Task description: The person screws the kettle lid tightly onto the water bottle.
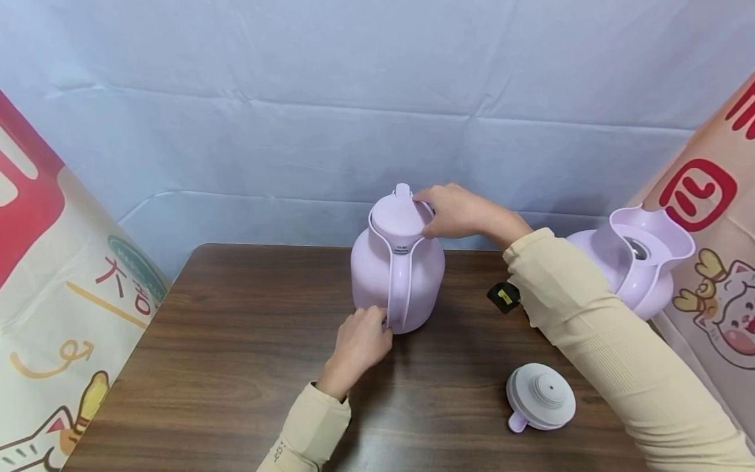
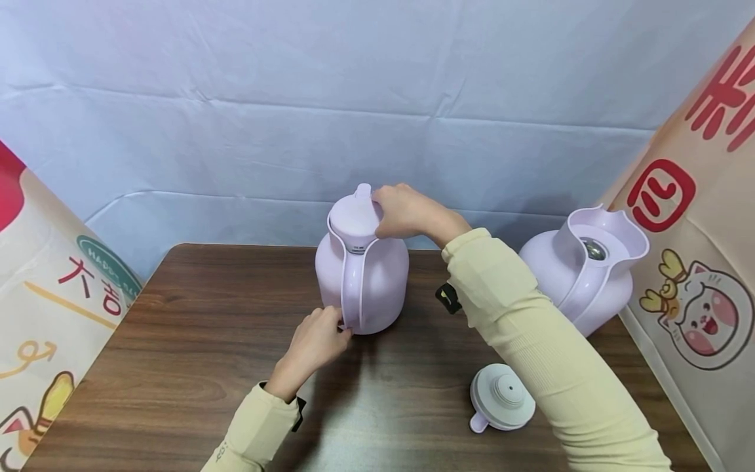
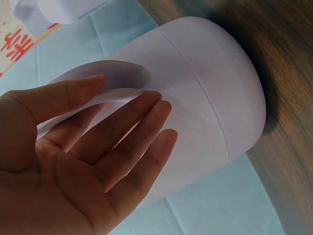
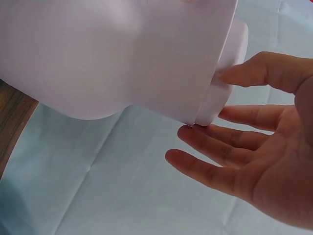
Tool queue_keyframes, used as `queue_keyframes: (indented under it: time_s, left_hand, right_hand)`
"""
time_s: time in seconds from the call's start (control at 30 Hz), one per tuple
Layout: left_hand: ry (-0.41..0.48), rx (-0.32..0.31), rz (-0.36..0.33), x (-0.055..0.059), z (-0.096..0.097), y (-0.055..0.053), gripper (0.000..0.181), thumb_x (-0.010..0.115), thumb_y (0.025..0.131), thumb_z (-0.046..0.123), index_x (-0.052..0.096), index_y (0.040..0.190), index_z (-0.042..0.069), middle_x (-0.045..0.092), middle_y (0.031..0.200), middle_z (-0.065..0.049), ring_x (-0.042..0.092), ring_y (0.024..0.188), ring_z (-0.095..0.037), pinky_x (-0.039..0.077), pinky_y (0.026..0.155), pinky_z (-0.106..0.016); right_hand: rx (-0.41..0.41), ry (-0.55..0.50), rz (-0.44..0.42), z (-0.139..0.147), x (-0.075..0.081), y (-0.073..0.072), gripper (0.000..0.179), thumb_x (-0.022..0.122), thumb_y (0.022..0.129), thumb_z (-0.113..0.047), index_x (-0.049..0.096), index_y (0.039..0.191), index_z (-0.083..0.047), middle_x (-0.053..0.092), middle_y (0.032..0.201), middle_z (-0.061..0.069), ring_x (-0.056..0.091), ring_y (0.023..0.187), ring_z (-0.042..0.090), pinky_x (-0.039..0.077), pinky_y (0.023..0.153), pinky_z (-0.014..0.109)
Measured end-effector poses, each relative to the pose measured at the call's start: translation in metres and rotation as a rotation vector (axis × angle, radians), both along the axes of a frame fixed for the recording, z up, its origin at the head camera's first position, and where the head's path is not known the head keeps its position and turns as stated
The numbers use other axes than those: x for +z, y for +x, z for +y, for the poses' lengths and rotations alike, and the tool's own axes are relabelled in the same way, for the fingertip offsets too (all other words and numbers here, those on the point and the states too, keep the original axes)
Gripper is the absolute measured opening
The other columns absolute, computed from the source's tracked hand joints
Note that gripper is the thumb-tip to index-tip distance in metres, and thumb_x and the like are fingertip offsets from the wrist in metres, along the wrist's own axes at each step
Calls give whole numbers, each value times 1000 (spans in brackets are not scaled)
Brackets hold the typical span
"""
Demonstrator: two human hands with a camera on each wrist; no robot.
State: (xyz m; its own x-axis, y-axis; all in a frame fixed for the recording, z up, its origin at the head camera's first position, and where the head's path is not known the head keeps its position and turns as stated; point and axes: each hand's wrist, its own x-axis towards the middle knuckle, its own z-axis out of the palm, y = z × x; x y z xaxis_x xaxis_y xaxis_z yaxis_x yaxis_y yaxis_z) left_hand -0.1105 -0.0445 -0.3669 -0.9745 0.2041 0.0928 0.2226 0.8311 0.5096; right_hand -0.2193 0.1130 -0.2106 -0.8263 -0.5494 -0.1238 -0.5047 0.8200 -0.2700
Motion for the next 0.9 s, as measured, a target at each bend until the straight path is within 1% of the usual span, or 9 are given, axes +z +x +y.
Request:
queue_keyframes:
  time_s: [0.1, 0.2, 0.3, 0.4, 0.5, 0.63, 0.8, 0.9]
  left_hand:
    - [-2, 1, 4, 0, 0, 0, 16, 63, 75, 7, 54, 63, 11, 49, 57, -2, 54, 55, -26, 39, 47, -36]
    - [-6, 4, 10, 0, 0, 0, 14, 63, 75, 7, 56, 64, 11, 51, 58, -3, 55, 55, -27, 39, 47, -37]
    - [-5, 6, 9, 0, 0, 0, 13, 64, 75, 7, 56, 65, 10, 52, 59, -4, 55, 56, -28, 40, 48, -38]
    - [-6, 3, 1, 0, 1, -1, 15, 63, 75, 7, 55, 64, 10, 50, 58, -3, 54, 55, -26, 39, 48, -37]
    - [-8, 2, -6, 0, 1, 0, 17, 63, 76, 7, 53, 63, 11, 47, 56, -2, 52, 54, -24, 39, 47, -36]
    - [-11, 3, -7, -1, 1, 0, 19, 63, 76, 7, 51, 61, 11, 46, 56, -1, 52, 54, -24, 39, 47, -36]
    - [-12, 3, -1, -1, 1, 0, 21, 63, 75, 7, 49, 60, 11, 45, 56, -1, 52, 53, -25, 39, 47, -36]
    - [-11, 3, 0, -1, 0, 0, 22, 63, 75, 6, 49, 59, 11, 44, 55, -1, 51, 52, -23, 38, 47, -36]
  right_hand:
    - [9, 2, 23, 1, 0, 0, 58, 63, 72, -7, 47, 124, 10, 55, 115, 23, 50, 103, 34, 39, 86, 43]
    - [24, 6, 57, 1, 0, 1, 47, 63, 70, -7, 54, 114, 7, 59, 96, 17, 51, 88, 29, 40, 77, 40]
    - [35, 11, 86, 1, 1, 2, 31, 63, 69, -6, 59, 98, 4, 54, 79, 11, 48, 77, 26, 38, 68, 36]
    - [32, 15, 100, 1, 1, 4, 17, 62, 68, -5, 59, 84, 1, 49, 71, 8, 45, 70, 23, 36, 62, 33]
    - [17, 21, 109, 0, 1, 6, 12, 62, 67, -4, 58, 78, 0, 48, 67, 7, 44, 67, 23, 35, 59, 32]
    - [-1, 26, 117, -1, 0, 8, 10, 63, 68, -5, 60, 77, 0, 50, 68, 7, 46, 68, 24, 36, 60, 33]
    - [-21, 26, 113, -1, 0, 9, 9, 62, 68, -5, 60, 76, -1, 49, 68, 7, 46, 68, 23, 37, 60, 33]
    - [-43, 27, 102, -2, 0, 9, 13, 62, 68, -5, 61, 80, -1, 51, 71, 8, 46, 70, 23, 37, 61, 33]
